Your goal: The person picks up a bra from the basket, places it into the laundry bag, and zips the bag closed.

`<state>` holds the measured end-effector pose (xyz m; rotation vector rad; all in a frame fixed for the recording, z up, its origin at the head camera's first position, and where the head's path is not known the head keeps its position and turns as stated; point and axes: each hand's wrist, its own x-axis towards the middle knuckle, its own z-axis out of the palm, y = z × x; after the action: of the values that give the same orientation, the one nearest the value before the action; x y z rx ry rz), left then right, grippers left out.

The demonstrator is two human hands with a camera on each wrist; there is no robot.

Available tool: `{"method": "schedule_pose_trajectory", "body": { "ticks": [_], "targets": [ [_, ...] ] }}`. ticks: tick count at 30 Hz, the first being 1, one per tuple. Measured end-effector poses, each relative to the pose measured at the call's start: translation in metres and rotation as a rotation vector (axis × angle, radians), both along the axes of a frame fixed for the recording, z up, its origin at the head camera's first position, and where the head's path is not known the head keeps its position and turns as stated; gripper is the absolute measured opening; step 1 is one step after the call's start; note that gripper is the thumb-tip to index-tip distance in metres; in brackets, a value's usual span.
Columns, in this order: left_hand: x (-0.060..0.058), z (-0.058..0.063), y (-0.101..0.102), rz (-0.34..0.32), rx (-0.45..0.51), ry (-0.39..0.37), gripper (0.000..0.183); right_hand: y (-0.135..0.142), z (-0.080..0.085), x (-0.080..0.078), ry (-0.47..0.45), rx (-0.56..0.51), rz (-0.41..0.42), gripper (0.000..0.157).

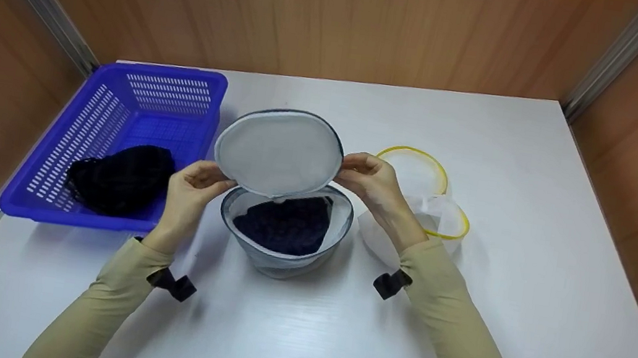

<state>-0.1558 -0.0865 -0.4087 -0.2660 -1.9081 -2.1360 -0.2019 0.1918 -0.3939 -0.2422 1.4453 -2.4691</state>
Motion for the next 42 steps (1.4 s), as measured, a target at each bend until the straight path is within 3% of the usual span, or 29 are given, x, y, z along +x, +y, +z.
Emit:
{"method": "schedule_pose_trajectory", "body": {
  "ticks": [7, 14, 18, 23, 29, 35, 38, 42],
  "targets": [
    [0.006, -0.001, 0.0, -0.053, -0.049, 0.097, 0.011, 0.002, -0.001, 0.005, 0.05, 0.111, -0.057, 0.035],
    [0.019, 0.009, 0.001, -0.037, -0.254, 0.241, 0.015, 0.006, -0.005, 0.008, 0.22, 0.298, -0.063, 0.026],
    [0.015, -0.001, -0.002, 0.009, -0.383, 0.345, 0.018, 0.006, -0.009, 0.01, 0.26, 0.368, -0.077, 0.017],
    [0.011, -0.014, -0.006, 0.048, -0.514, 0.423, 0.021, 0.006, -0.013, 0.012, 0.237, 0.416, -0.07, 0.01],
    [0.011, -0.013, -0.007, 0.019, -0.591, 0.455, 0.021, 0.009, -0.014, 0.01, 0.246, 0.473, -0.092, 0.017],
    [0.005, 0.0, -0.007, -0.013, -0.652, 0.471, 0.016, 0.013, -0.01, 0.001, 0.277, 0.534, -0.082, 0.022],
    [-0.001, 0.009, -0.005, -0.061, -0.695, 0.418, 0.012, 0.013, -0.007, -0.005, 0.277, 0.575, -0.057, 0.02],
    [-0.009, 0.023, -0.001, -0.133, -0.782, 0.282, 0.01, 0.01, -0.005, -0.012, 0.271, 0.603, -0.009, 0.021]
  ]
}}
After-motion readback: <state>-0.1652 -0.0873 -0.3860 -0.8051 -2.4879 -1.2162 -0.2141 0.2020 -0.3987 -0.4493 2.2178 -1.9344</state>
